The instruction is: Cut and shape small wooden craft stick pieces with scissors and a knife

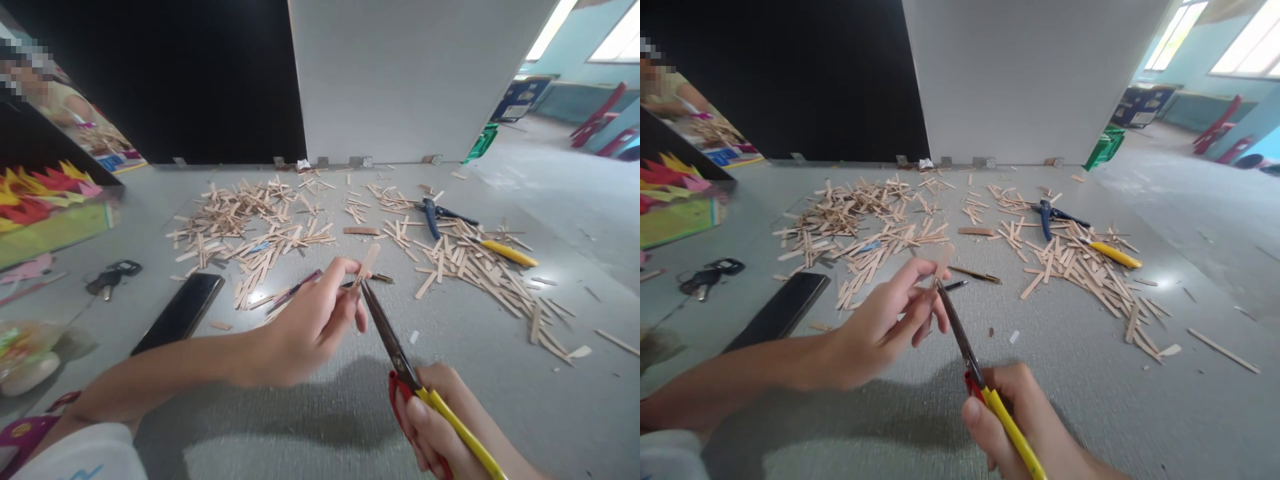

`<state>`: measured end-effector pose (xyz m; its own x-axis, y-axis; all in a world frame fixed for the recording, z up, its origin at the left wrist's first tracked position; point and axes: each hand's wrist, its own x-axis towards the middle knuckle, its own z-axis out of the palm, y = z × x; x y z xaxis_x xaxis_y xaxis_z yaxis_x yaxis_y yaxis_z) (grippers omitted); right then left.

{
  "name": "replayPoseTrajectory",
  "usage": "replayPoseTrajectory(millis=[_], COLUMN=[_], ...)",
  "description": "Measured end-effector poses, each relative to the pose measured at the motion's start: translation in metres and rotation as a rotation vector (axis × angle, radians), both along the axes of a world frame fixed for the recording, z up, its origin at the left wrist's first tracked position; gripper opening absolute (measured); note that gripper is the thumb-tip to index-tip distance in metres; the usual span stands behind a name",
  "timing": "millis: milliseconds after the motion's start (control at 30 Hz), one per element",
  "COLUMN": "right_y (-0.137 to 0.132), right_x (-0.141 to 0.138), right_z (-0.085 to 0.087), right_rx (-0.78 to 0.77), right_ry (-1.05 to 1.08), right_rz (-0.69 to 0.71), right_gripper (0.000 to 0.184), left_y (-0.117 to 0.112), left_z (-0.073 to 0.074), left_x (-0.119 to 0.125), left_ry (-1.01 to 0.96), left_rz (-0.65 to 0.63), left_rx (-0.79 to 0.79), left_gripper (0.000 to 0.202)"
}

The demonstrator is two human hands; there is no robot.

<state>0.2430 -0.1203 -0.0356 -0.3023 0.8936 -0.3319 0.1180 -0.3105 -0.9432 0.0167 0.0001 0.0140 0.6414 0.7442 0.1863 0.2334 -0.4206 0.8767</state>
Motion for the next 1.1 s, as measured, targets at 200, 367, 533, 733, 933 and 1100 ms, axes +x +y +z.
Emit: replayPoseTrajectory(millis=[200,367,533,733,933,1100], right_y=[0.005,0.006,0.009,0.017,0.013,0.008], right_x=[-0.001,-0.006,-0.01,-0.014,-0.012,-0.01], right_z=[-0.001,0.006,0.017,0.022,0.015,0.009], right_rx=[-0.023,-0.062,-0.081,-0.044,-0.039,-0.064], right_ry=[-0.03,-0.104,-0.174,-0.165,-0.164,-0.233], right_rz=[0.042,0.018,0.031,0.083,0.054,-0.043], right_gripper=[0.065,0.07,0.076,0.077,0.074,0.075], left_y=[-0.001,-0.002,-0.002,-0.001,0.002,0.002], left_z=[-0.001,-0.002,-0.003,-0.004,-0.004,-0.004], left_x=[-0.001,-0.001,0.0,-0.001,-0.001,-0.002], left_ry=[0.03,0.045,0.061,0.068,0.094,0.104], left_rz=[-0.011,-0.006,0.012,0.009,0.004,0.001], left_rx=[0.034,0.054,0.072,0.112,0.132,0.142], left_gripper=[0.015,0.015,0.015,0.015,0.017,0.015])
